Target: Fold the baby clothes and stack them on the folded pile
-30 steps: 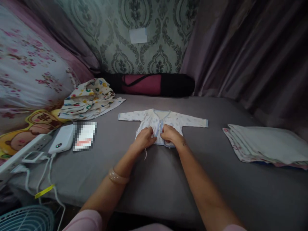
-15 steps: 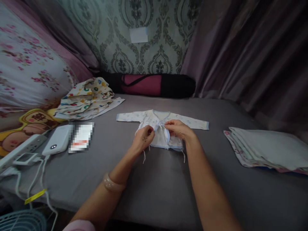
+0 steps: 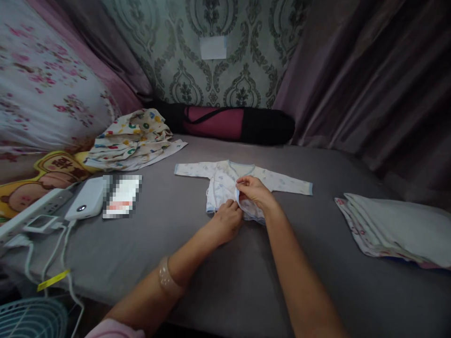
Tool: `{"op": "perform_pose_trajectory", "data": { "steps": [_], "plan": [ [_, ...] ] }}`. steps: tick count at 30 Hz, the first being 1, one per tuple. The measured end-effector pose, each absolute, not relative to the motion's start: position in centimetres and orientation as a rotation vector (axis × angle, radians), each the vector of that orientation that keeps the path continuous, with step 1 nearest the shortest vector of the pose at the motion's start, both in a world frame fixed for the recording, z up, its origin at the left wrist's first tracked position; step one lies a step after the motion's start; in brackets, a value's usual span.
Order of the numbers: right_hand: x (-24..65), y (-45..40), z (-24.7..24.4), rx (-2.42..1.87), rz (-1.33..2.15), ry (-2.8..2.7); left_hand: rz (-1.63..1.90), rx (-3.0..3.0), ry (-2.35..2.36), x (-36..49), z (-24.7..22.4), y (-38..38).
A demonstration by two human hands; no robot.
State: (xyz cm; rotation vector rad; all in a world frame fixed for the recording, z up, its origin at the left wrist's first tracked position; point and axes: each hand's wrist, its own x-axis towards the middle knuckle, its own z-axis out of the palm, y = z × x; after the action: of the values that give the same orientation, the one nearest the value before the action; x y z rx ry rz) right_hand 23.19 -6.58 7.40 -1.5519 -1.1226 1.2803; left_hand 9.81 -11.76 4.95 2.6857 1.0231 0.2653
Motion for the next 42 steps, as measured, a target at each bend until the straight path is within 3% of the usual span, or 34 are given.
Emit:
{"op": "perform_pose_trajectory", "data": {
  "steps": [6,8,12,15,22,28,33,42],
  "plan": [
    [22.2,-6.6,6.0,-1.671,1.312,-1.366,0.312,2.576,0.794,5.3,8.2,-12.9],
    [22.6,-7.0,7.2,-1.659,1.37,-1.412,0.35,2.448,0.916,3.2,8.7,-11.7],
    [25.3,-8.1,10.6,-1.601,1.226,-1.393,0.367,2.318,1.305,-0.2,7.6,-8.6],
    [28.0,-9.6,11.6,-1.684,1.085,-1.391,0.307,2.209,1.287,-1.2,5.7,-7.3],
    [31.7,-14.6,7.8,-1.924,0.923,-1.83,0.45,2.263,1.257,-0.2,3.6,-8.6],
    [30.7,-16.6,4.9,-1.968,0.504,-1.982,0.564,2.263,1.382,1.0,3.2,-9.8],
    [27.9,-17.7,5.2,-2.181,0.142,-1.893,0.658,2.237,1.45,1.0,2.9,-10.2],
    [27.8,-18.2,5.9,-2.478,0.165,-2.043,0.421,2.468,1.449,-0.2,3.6,-10.1]
  ]
}}
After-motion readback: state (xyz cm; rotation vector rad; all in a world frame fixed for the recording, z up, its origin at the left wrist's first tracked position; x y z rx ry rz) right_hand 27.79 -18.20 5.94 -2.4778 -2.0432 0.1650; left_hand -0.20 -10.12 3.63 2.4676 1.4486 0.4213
